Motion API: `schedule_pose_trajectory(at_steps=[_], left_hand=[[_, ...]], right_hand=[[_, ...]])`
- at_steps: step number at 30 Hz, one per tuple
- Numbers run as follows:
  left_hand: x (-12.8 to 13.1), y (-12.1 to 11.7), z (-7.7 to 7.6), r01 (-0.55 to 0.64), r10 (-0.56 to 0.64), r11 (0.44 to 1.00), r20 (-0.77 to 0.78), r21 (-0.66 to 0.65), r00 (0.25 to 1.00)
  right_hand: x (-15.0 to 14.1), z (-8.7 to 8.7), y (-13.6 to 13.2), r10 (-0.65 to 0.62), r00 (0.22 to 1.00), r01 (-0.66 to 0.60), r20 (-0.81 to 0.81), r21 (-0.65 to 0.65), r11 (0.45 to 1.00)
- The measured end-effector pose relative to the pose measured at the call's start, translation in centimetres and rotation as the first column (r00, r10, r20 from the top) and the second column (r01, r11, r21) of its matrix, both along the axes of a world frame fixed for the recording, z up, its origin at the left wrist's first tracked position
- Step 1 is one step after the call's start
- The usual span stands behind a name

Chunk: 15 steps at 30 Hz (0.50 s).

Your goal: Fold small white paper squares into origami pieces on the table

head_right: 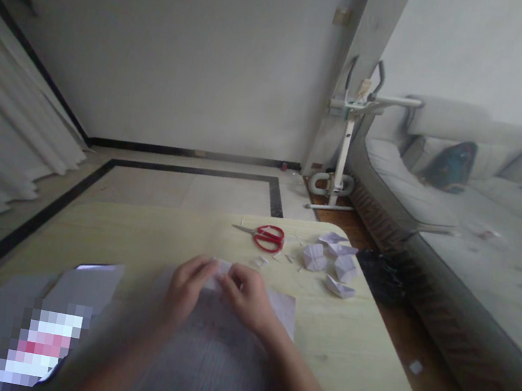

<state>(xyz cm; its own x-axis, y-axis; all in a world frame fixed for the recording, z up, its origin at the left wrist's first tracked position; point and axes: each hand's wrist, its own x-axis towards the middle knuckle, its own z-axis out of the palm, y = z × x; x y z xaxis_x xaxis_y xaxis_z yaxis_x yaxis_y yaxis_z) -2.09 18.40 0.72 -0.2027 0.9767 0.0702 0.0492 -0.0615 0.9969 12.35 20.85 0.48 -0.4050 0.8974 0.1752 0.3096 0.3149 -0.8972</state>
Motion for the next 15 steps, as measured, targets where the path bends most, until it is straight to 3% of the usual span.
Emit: schedule_pose_trajectory(at_steps=[6,15], left_hand=[[0.14,0.05,-0.22,-0.049,0.052,0.997,0.044,-0.063,0.998],[-0.10,0.42,-0.91,-0.120,0.119,0.992,-0.025,-0.025,0.993]], right_hand=[[-0.05,0.31,0.18,-0.004,0.999,0.003,-0.034,-0.020,1.000],[0.09,0.19,0.22,0.053,0.999,-0.053,0.012,-0.032,0.998]])
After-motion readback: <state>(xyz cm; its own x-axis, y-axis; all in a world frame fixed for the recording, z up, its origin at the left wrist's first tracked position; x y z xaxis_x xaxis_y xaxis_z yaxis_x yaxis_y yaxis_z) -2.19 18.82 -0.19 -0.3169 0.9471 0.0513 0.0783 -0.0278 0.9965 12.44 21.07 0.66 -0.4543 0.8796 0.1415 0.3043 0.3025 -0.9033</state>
